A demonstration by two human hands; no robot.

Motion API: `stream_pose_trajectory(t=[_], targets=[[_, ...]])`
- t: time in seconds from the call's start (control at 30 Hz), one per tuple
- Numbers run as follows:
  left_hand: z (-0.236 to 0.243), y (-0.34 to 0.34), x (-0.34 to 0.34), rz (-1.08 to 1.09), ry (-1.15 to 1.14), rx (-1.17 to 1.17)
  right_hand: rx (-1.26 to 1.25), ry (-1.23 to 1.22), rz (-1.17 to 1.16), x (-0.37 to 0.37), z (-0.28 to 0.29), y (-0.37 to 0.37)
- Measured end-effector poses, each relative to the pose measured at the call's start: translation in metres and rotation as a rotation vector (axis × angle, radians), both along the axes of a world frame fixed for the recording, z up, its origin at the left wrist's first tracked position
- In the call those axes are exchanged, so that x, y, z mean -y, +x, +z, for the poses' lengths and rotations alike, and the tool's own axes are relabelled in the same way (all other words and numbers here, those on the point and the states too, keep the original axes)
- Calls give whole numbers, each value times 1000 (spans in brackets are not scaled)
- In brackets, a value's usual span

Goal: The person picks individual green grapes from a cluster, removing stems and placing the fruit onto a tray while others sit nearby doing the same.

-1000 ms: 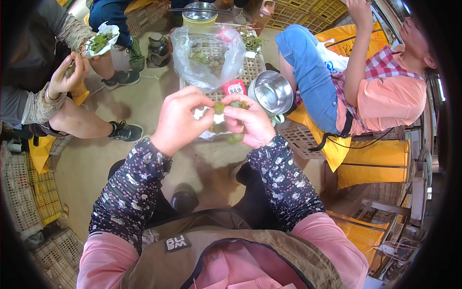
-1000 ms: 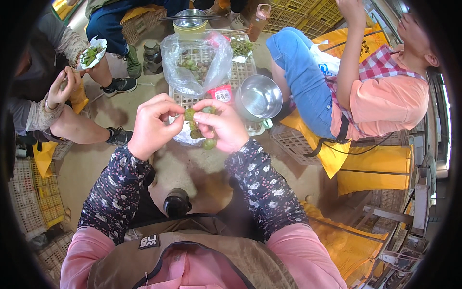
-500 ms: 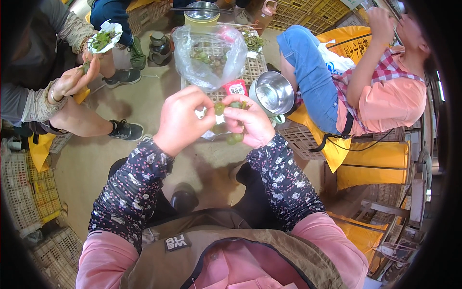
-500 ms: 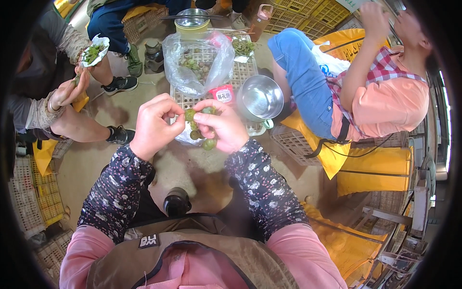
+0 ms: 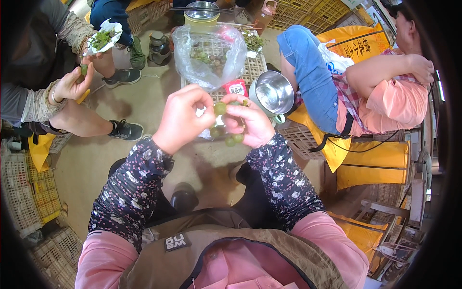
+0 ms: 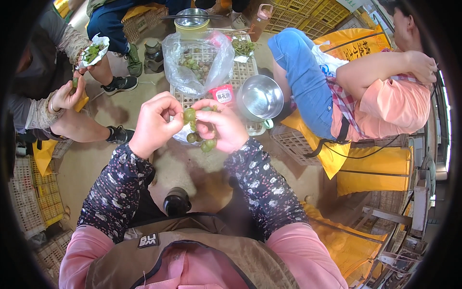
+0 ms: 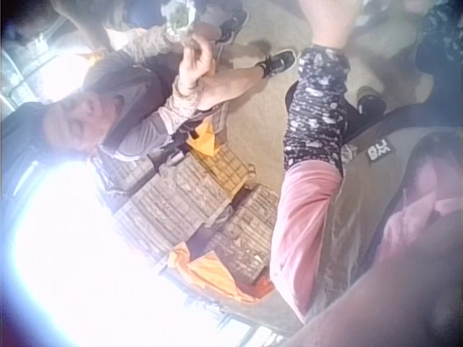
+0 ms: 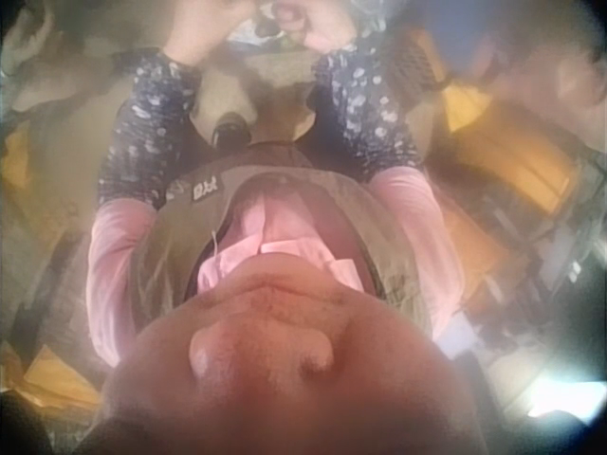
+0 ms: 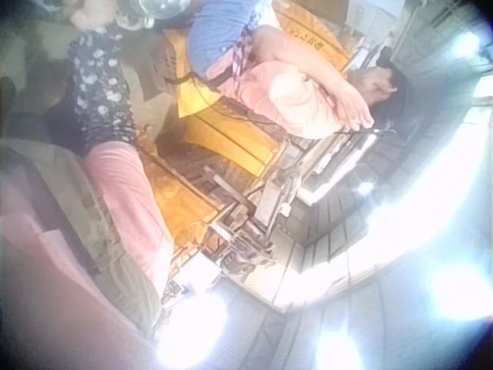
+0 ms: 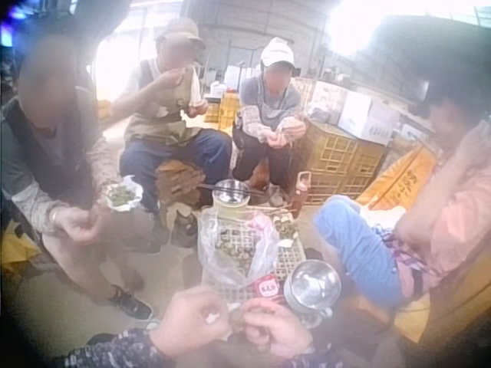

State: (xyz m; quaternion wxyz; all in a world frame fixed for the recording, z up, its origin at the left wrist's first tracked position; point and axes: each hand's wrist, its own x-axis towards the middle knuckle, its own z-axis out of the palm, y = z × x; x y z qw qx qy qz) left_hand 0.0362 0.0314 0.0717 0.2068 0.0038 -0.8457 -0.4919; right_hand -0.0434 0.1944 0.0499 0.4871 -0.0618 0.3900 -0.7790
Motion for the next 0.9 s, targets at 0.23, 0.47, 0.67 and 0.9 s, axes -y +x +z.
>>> stream_pose_trajectory(t=[0.23,0.47,0.67,0.9], targets=[[5,2,1,-6,41,6,4,-12,5,0,1,-1],[3,2,0,-6,30,-25,-6,3,-9,0,1,0],[3,2,-1,15,-42,-49,-58,63,-21,0,3,0],[2,2,-2,25,-98,-68,-68,39,22,-2,-1,-2]])
